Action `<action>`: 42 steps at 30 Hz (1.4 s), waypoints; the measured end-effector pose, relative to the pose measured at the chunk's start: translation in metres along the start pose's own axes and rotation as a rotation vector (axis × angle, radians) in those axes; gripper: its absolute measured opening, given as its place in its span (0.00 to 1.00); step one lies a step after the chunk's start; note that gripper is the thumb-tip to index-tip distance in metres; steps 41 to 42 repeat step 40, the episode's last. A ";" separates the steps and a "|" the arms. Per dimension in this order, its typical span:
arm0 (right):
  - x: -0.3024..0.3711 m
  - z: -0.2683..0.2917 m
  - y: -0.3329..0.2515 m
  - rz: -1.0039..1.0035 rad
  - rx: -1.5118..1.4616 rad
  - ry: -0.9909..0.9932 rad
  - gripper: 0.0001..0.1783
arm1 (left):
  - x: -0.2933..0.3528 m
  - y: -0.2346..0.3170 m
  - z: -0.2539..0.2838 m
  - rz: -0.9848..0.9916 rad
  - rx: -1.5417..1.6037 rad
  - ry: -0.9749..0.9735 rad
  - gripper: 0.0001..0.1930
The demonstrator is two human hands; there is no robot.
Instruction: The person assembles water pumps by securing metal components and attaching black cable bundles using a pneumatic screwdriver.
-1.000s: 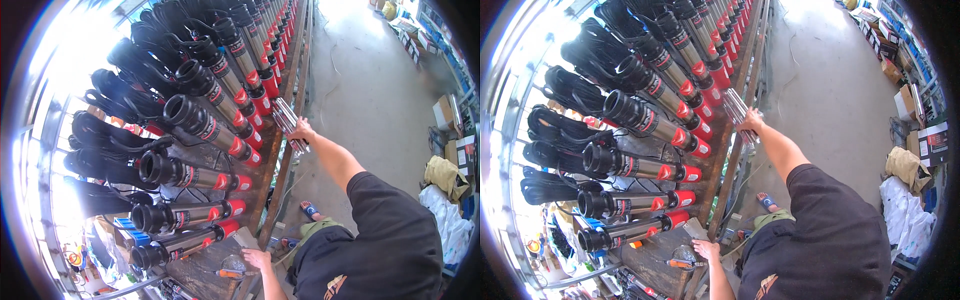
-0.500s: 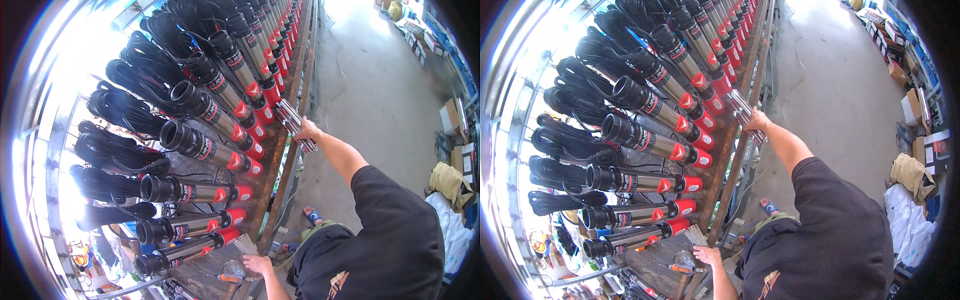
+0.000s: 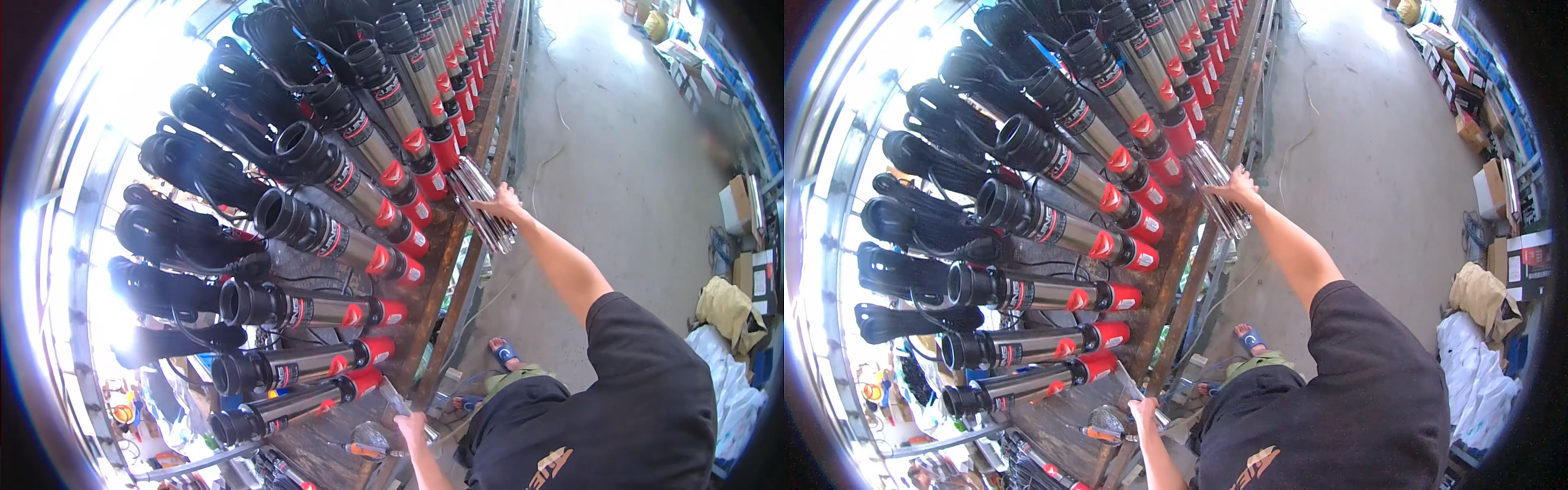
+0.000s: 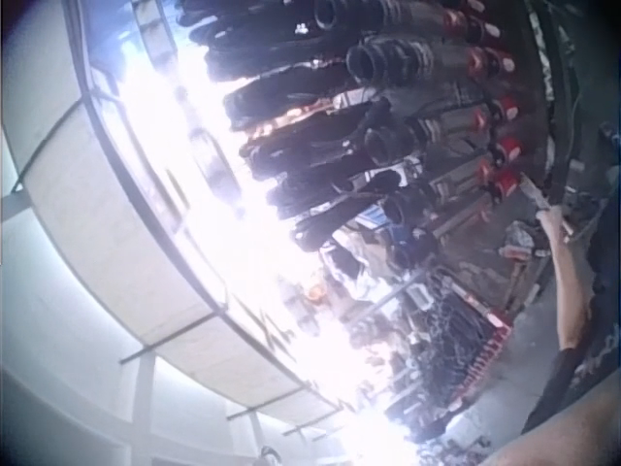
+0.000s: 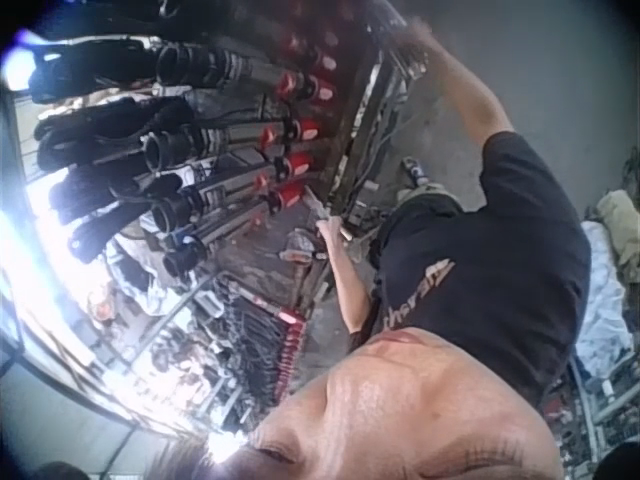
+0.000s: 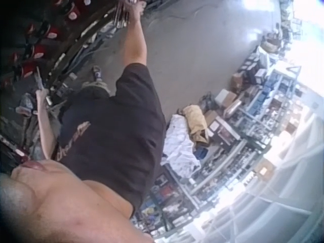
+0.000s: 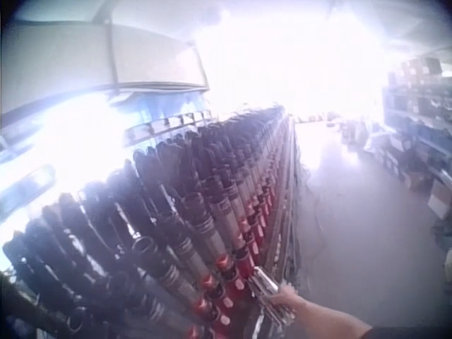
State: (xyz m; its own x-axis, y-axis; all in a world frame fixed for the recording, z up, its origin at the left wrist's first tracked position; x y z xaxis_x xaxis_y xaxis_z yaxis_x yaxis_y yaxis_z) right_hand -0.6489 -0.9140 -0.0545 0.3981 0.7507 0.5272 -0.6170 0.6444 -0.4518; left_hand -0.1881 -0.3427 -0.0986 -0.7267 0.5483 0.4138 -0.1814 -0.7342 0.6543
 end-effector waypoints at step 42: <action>0.521 -0.213 0.023 0.289 -0.566 -1.186 0.23 | 0.101 0.064 0.033 0.032 1.006 -0.432 0.29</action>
Point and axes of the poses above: each hand's wrist, its own x-axis away from the middle knuckle, its own z-axis out of the back of the hand, y = z × x, the point moved 10 cm from there along -x, towards the middle knuckle, and after that the axes turned 15 degrees about -z, right-handed, at the moved point
